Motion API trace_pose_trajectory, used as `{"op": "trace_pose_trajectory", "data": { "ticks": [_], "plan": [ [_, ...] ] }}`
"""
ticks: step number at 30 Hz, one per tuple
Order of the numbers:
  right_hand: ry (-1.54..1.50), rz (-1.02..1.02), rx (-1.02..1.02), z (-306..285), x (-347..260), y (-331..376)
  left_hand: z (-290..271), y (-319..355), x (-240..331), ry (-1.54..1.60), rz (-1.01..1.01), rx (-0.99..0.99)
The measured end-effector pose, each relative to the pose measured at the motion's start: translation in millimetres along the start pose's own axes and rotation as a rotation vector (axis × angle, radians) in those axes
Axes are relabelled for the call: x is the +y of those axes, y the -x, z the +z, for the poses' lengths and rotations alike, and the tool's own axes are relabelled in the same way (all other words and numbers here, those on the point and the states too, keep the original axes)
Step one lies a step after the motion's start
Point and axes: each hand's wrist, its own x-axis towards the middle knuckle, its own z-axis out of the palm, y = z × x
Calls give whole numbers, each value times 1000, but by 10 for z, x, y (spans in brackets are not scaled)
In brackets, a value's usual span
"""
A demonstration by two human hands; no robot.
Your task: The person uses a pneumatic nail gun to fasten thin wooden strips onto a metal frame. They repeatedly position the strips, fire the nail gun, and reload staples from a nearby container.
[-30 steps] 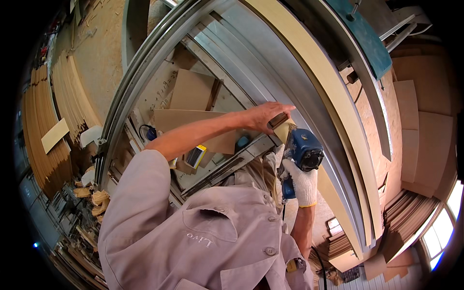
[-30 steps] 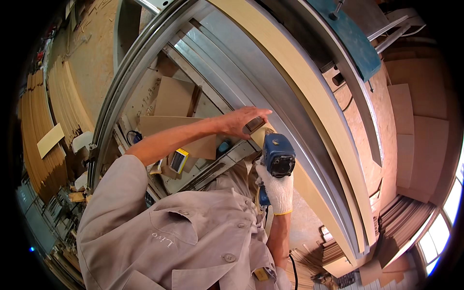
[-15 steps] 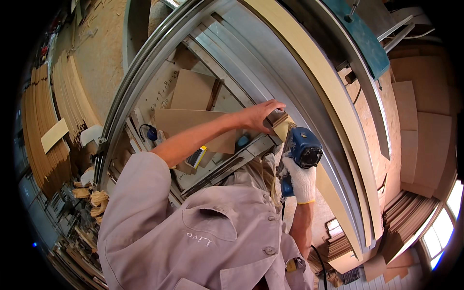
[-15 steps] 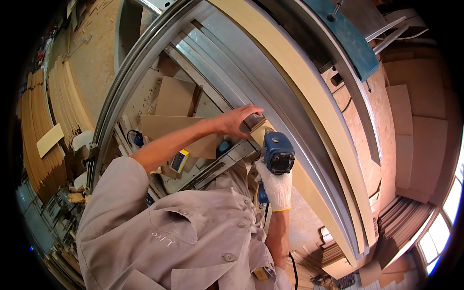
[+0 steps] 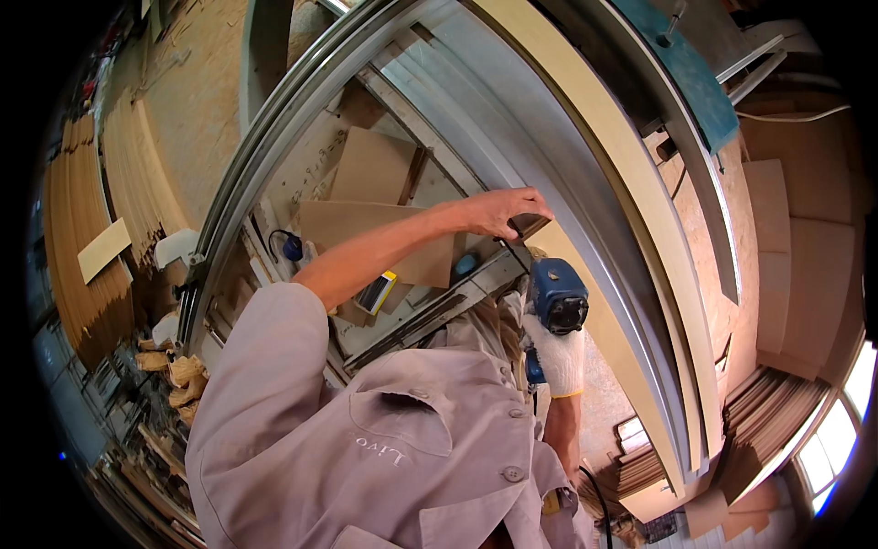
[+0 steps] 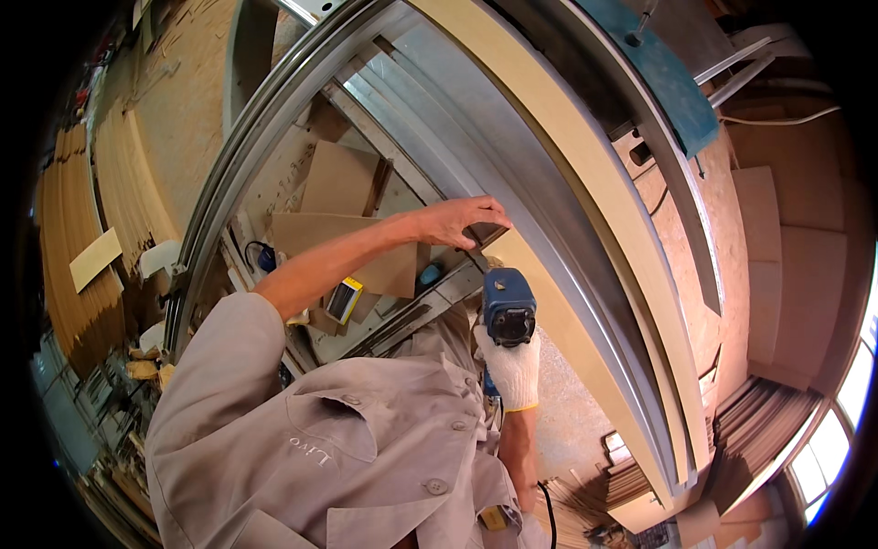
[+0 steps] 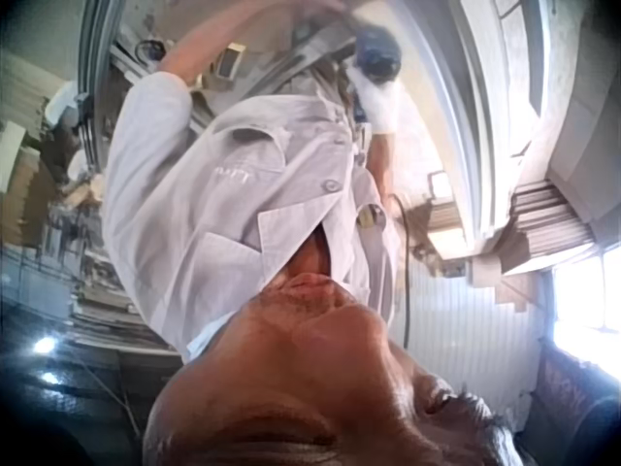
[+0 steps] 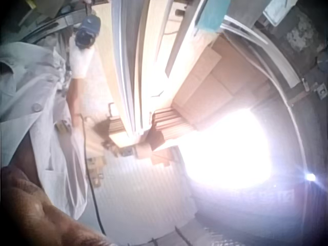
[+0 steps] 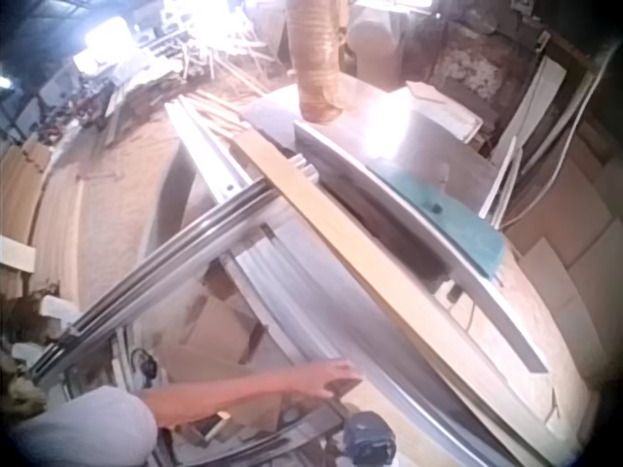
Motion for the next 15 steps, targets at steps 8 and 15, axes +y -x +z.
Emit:
{"op": "trace_pose_trajectory", "data": {
  "ticks": [8,15],
  "plan": [
    [-203,84,140,-7,-299,69,-33,-10,70,-15,-6,-19],
    [-142,-35,233,-25,-254,4,-53,-42,88,-23,-18,-36]
  ]
}}
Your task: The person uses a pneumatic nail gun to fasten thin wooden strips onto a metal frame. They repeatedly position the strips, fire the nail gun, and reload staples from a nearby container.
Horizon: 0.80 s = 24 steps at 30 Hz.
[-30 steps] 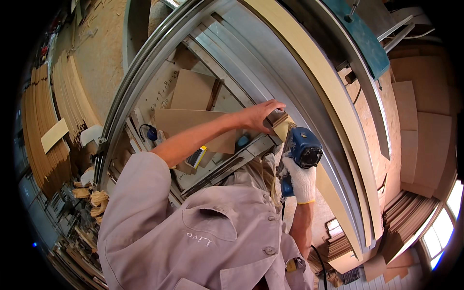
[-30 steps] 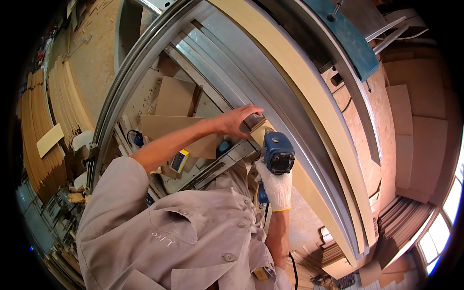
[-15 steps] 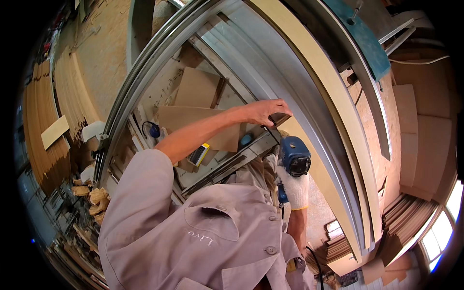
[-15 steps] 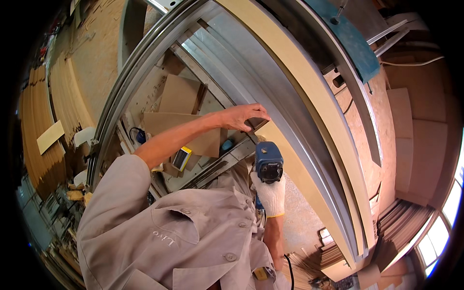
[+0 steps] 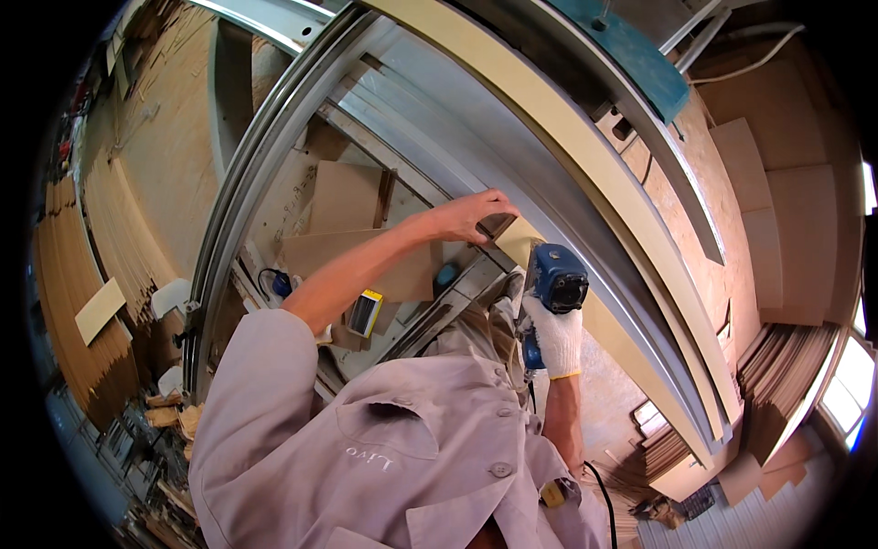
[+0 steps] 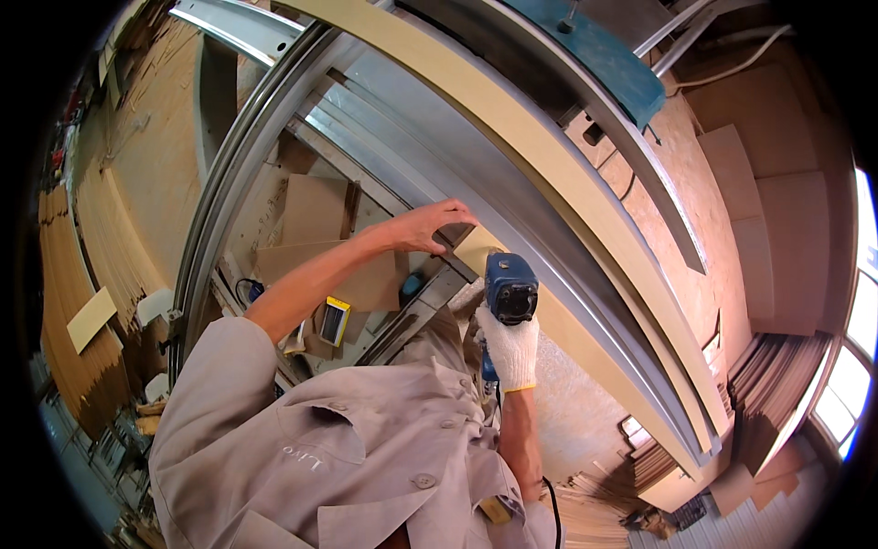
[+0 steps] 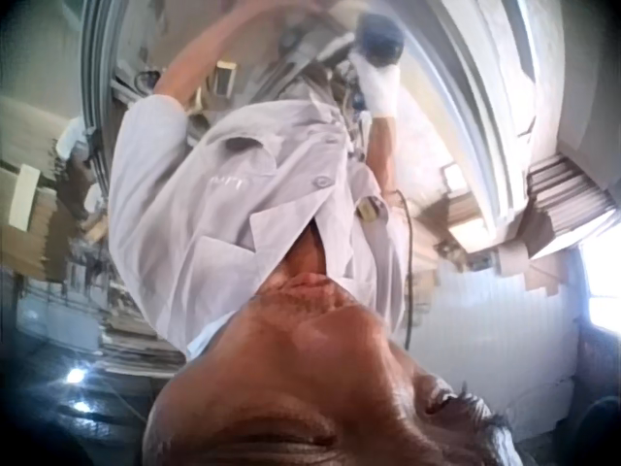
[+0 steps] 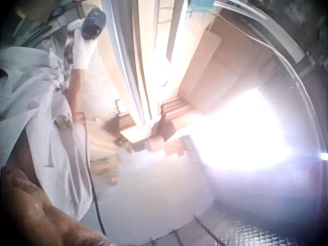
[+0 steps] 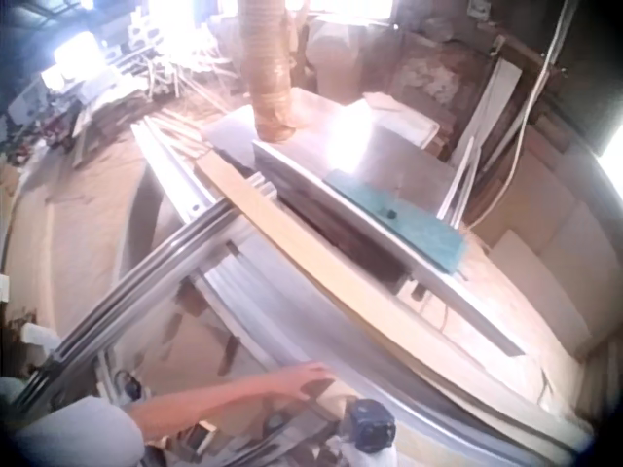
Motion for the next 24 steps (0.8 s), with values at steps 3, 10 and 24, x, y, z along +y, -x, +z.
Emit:
{"op": "trace_pose_trajectory", "data": {
  "ticks": [3,10,24],
  "plan": [
    [-45,65,14,-92,3,74,8,3,18,-16,-35,-4],
    [-80,61,52,-375,356,127,17,17,-15,-30,-26,15],
    [-14,19,-7,-208,553,289,102,294,-14,-129,-47,481]
  ]
}}
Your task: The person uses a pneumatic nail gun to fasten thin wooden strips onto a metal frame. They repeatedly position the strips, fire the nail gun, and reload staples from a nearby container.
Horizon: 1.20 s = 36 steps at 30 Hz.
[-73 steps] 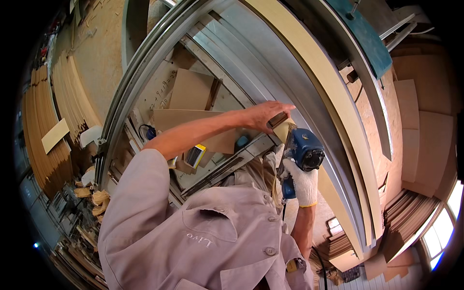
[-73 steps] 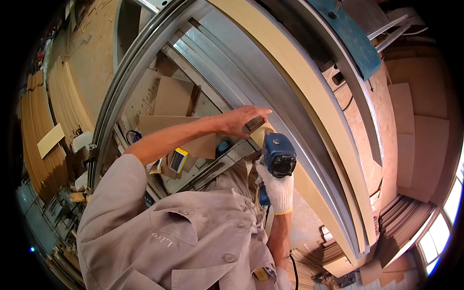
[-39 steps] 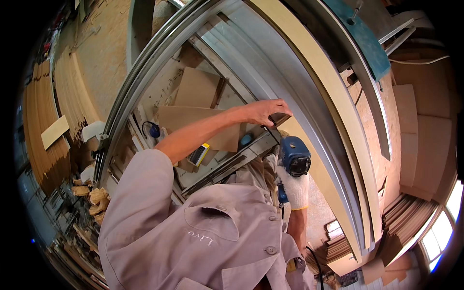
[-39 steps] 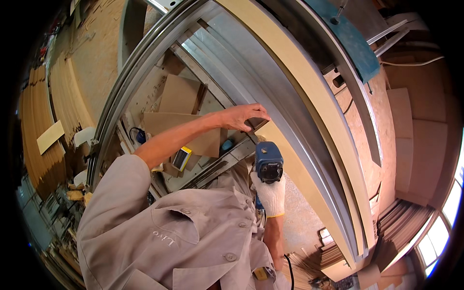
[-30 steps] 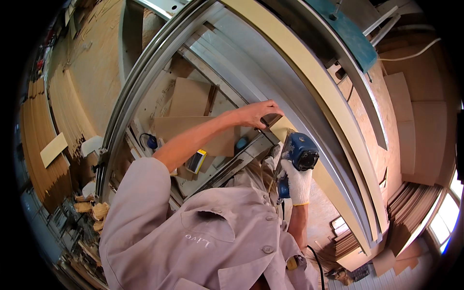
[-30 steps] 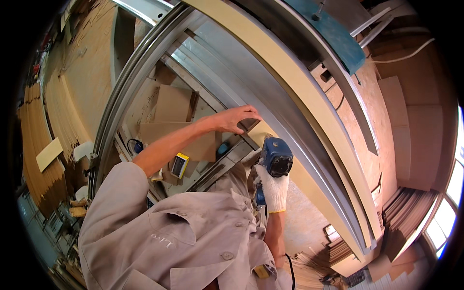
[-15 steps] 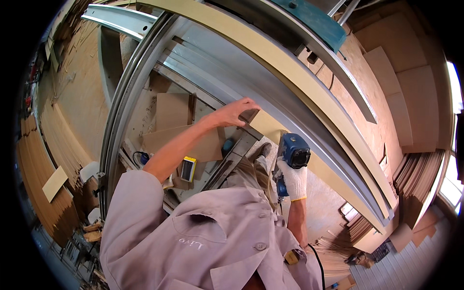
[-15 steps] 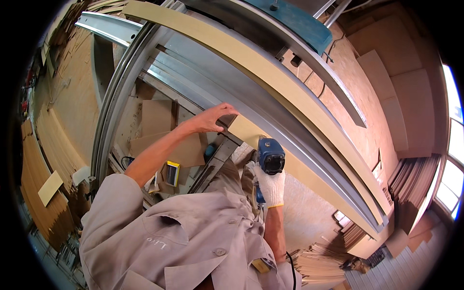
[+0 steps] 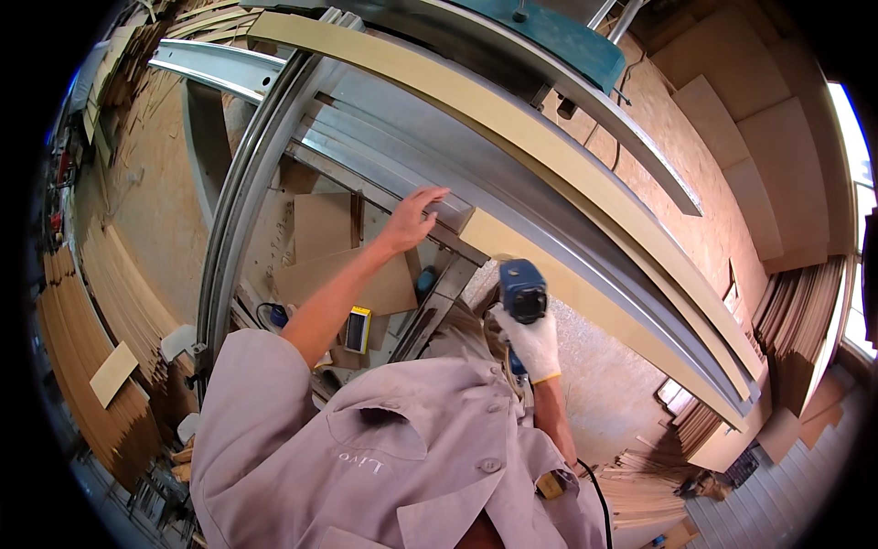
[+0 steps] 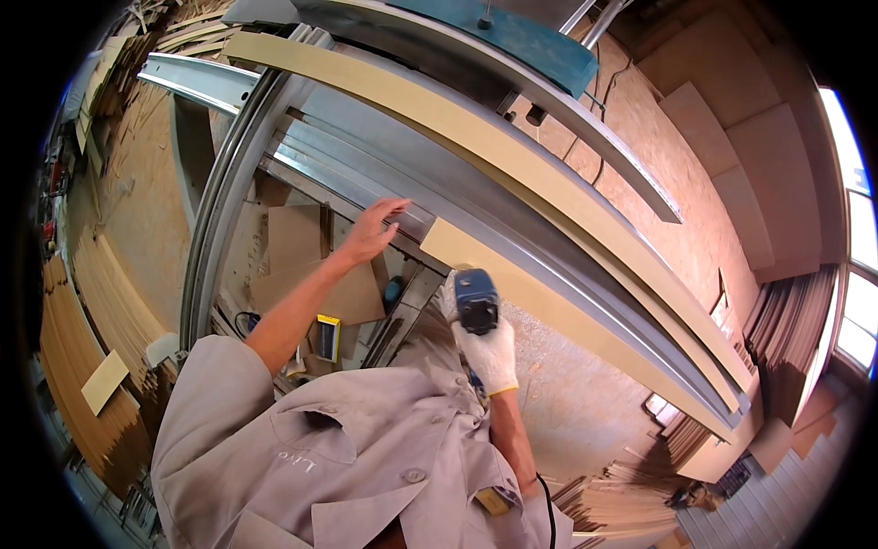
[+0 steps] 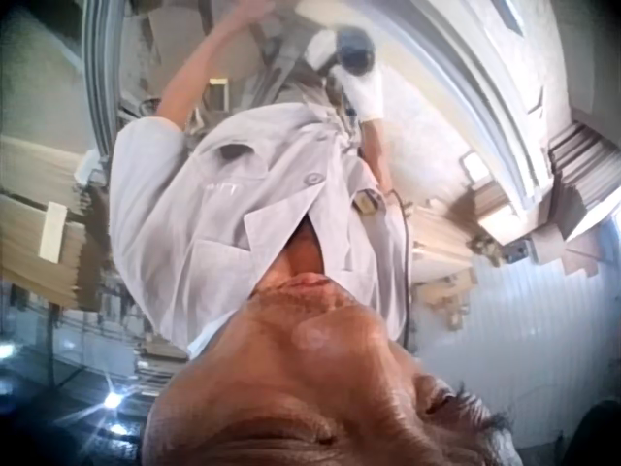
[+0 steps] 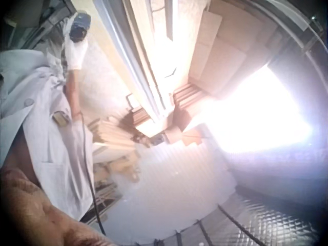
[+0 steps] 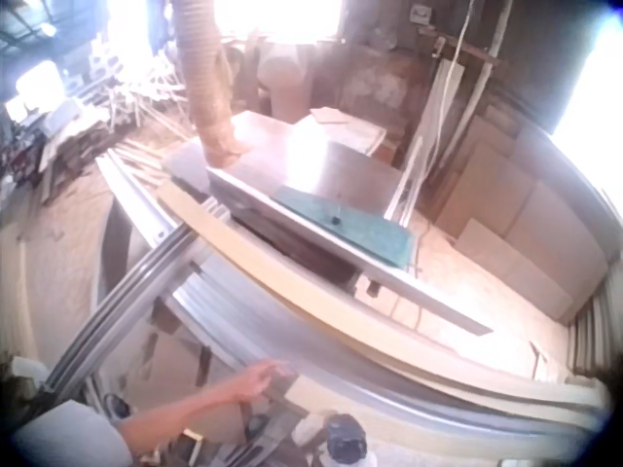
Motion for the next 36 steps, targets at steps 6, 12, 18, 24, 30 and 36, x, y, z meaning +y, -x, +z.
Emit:
{"op": "trace_pose_trajectory", "data": {
  "ticks": [6,12,18,24,30,36],
  "plan": [
    [393,-269,12,290,-174,-104,-13,456,-188,-31,-12,252],
    [187,-93,11,-17,-82,-7,-26,783,-209,-50,-74,312],
    [172,-131,65,-270,288,-30,3,865,-132,-82,-97,331],
    [191,-114,100,-366,264,11,103,814,-83,-47,-99,362],
    [239,-50,-4,-617,-182,334,120,702,193,-232,-69,404],
    [179,-98,141,-1296,229,643,660,-24,713,-401,185,140]
  ]
}}
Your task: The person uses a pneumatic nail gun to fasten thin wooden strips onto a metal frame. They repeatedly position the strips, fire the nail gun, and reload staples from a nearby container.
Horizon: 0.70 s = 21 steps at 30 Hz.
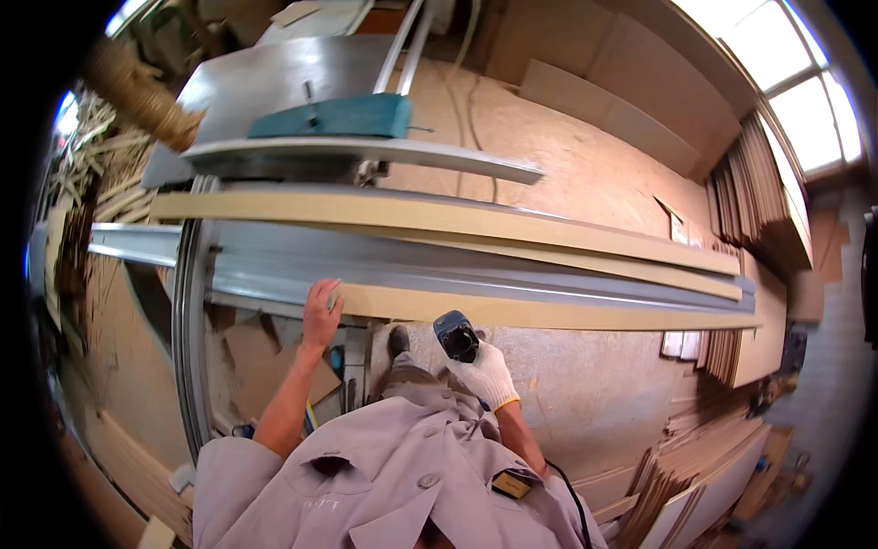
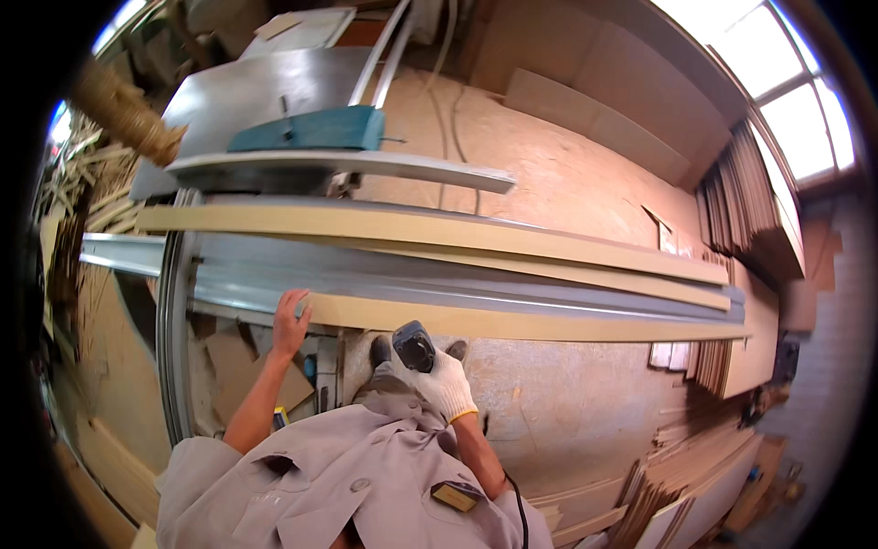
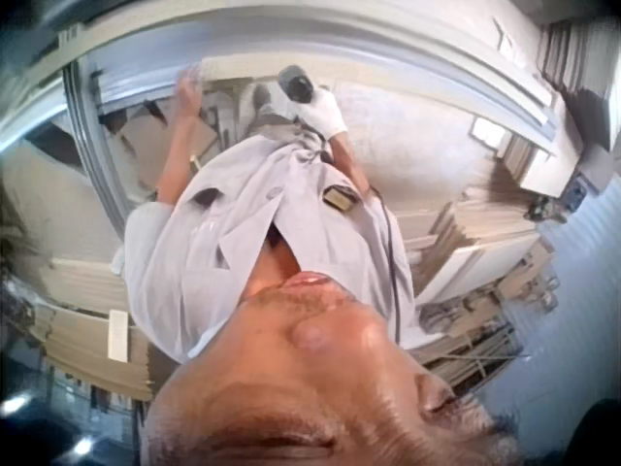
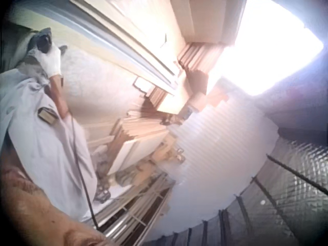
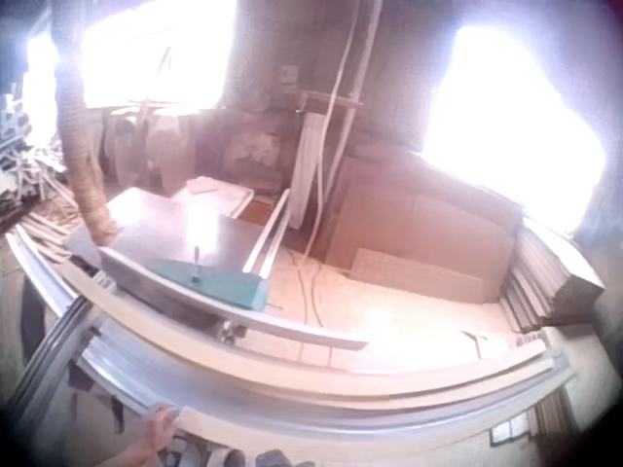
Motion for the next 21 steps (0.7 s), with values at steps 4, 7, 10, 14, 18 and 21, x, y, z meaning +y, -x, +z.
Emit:
{"op": "trace_pose_trajectory", "data": {
  "ticks": [4,7,10,14,18,21],
  "plan": [
    [-106,47,197,-395,748,151,630,-1001,527,-98,346,-199],
    [-232,81,321,-820,1168,386,1120,-1594,856,-335,473,-242],
    [-323,161,453,-1239,1495,659,1396,-2024,1080,-505,528,-385],
    [-318,319,657,-1520,2228,946,1501,-2350,946,-469,502,-543],
    [-380,360,841,-1438,3288,1102,1519,-2418,862,-452,532,-540],
    [-569,416,860,-1577,3547,1298,1419,-2413,1046,-421,515,-566]
  ]
}}
